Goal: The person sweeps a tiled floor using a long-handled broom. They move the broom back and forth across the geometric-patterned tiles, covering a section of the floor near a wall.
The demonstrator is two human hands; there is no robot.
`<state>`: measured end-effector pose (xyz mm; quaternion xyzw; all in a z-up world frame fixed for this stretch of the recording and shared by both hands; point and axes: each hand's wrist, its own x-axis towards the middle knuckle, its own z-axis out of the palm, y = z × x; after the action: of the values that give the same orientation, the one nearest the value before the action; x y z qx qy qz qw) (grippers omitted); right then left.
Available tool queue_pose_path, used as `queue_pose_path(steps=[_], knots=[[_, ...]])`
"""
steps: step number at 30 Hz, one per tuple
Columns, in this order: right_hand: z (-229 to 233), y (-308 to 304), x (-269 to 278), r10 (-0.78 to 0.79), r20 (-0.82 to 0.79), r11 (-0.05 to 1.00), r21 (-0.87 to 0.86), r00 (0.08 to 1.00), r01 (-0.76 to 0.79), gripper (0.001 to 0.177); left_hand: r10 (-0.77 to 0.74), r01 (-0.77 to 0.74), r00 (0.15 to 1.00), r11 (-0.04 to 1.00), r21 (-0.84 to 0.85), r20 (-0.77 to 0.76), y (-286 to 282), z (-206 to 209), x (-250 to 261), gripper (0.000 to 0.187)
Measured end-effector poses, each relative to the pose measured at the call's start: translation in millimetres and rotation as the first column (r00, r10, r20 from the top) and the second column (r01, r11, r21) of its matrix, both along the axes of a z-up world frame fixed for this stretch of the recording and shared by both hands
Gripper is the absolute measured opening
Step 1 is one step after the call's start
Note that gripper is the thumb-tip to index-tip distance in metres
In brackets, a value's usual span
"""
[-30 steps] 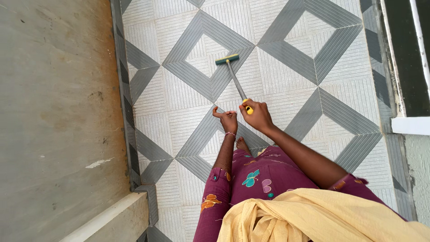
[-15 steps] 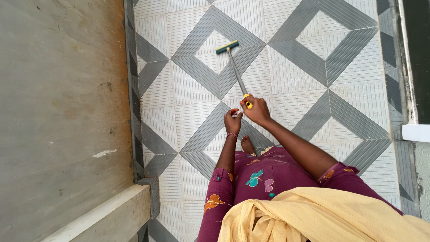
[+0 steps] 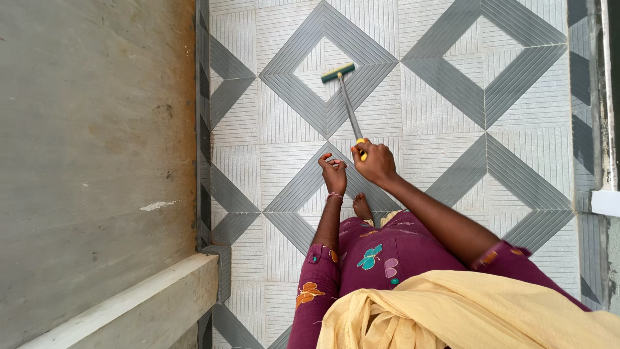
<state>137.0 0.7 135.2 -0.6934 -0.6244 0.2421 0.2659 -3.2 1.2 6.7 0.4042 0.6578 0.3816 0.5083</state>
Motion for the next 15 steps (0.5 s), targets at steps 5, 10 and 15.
queue_pose_path(steps=[5,10,15], knots=[[26,2,-9,-0.138,-0.006,0.990,-0.016,0.990,0.138,0.023,-0.002,-0.003,0.998,0.998,0.064,0.068,0,13,11,0.029],[38,21,-1,-0.291,-0.091,0.934,-0.240,0.952,0.263,0.028,-0.151,0.227,0.946,0.940,0.255,-0.287,2,58,29,0.053],[53,-11,-4,-0.071,-0.273,0.997,-0.002,0.959,0.073,0.028,-0.180,0.333,0.928,0.794,0.508,-0.327,7,105,47,0.036]])
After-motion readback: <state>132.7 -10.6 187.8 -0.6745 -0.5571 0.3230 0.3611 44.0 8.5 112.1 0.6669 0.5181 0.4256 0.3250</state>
